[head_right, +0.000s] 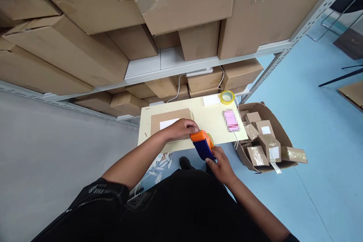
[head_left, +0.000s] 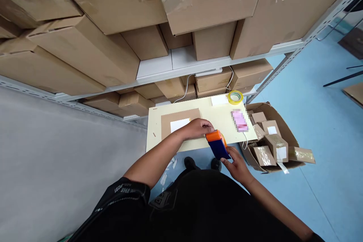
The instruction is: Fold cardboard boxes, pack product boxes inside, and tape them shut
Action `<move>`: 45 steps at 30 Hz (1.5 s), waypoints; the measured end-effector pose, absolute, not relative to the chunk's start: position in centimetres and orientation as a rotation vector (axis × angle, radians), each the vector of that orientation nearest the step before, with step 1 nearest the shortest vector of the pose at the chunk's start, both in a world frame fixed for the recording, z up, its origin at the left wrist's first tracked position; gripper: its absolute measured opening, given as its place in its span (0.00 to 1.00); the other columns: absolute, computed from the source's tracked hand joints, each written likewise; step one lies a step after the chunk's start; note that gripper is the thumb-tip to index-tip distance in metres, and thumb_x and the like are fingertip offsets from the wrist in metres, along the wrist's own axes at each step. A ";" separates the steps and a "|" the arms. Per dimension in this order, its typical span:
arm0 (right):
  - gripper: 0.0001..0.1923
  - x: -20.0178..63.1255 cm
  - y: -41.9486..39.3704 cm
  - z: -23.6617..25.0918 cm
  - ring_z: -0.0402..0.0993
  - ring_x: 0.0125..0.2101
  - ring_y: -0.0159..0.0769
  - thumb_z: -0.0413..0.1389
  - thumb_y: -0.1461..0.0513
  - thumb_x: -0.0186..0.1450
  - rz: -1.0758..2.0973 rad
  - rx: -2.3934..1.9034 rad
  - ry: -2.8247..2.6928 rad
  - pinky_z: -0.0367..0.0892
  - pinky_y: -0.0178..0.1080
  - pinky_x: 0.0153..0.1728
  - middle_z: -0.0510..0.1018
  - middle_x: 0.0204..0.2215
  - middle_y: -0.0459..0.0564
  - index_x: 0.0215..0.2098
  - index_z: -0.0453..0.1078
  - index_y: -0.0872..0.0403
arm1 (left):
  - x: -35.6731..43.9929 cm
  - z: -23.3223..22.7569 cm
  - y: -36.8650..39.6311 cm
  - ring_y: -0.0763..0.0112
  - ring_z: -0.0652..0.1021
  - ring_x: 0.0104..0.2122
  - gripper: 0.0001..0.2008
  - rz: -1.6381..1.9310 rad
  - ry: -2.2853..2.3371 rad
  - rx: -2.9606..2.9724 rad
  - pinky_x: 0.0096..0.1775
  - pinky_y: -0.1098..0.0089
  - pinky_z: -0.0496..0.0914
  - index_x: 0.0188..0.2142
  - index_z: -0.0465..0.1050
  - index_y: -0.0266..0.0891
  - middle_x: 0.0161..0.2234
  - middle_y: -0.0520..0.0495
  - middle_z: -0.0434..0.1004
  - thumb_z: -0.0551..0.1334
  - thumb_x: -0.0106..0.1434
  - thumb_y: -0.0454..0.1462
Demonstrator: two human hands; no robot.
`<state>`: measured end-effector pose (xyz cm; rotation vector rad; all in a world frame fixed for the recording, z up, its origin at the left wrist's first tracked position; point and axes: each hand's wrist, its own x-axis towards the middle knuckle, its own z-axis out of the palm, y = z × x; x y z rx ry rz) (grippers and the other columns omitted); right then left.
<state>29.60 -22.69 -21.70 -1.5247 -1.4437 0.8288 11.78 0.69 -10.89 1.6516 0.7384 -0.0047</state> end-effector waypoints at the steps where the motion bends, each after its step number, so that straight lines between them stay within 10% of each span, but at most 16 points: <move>1: 0.12 29.6 -22.8 -21.7 0.74 0.48 0.48 0.60 0.53 0.71 0.845 -1.538 -1.419 0.70 0.47 0.51 0.80 0.46 0.55 0.48 0.75 0.50 | 11.9 -10.8 0.5 0.61 0.81 0.43 0.20 0.004 0.755 1.657 0.46 0.67 0.71 0.40 0.83 0.38 0.40 0.46 0.85 0.67 0.63 0.52; 11: 0.26 28.5 -21.1 -22.9 0.63 0.25 0.35 0.61 0.40 0.64 1.234 -1.797 -0.930 0.57 0.36 0.27 0.69 0.21 0.43 0.29 0.73 0.53 | 12.6 -14.7 -0.9 0.67 0.78 0.33 0.12 -0.052 1.024 1.678 0.36 0.69 0.69 0.36 0.81 0.37 0.31 0.49 0.82 0.63 0.64 0.43; 22: 0.29 28.4 -19.7 -25.8 0.73 0.27 0.40 0.64 0.37 0.59 1.304 -1.747 -0.390 0.66 0.38 0.29 0.78 0.23 0.49 0.29 0.77 0.56 | 19.6 -18.5 7.1 0.57 0.81 0.50 0.15 -0.562 0.871 2.391 0.51 0.65 0.73 0.49 0.80 0.34 0.52 0.35 0.82 0.55 0.73 0.36; 32: 0.22 24.1 -21.8 -30.6 0.86 0.41 0.52 0.63 0.44 0.66 1.748 -1.275 0.279 0.81 0.47 0.41 0.87 0.35 0.56 0.42 0.80 0.54 | 23.2 -25.1 7.7 0.40 0.82 0.46 0.13 -1.095 0.725 2.325 0.52 0.48 0.74 0.38 0.85 0.33 0.42 0.28 0.85 0.69 0.50 0.30; 45: 0.22 20.9 -21.7 -32.6 0.86 0.44 0.49 0.63 0.46 0.68 1.860 -1.103 0.430 0.81 0.48 0.46 0.87 0.39 0.56 0.47 0.77 0.55 | 21.1 -24.0 7.4 0.44 0.72 0.60 0.14 -0.787 0.681 2.470 0.64 0.49 0.61 0.44 0.84 0.37 0.53 0.31 0.80 0.66 0.59 0.36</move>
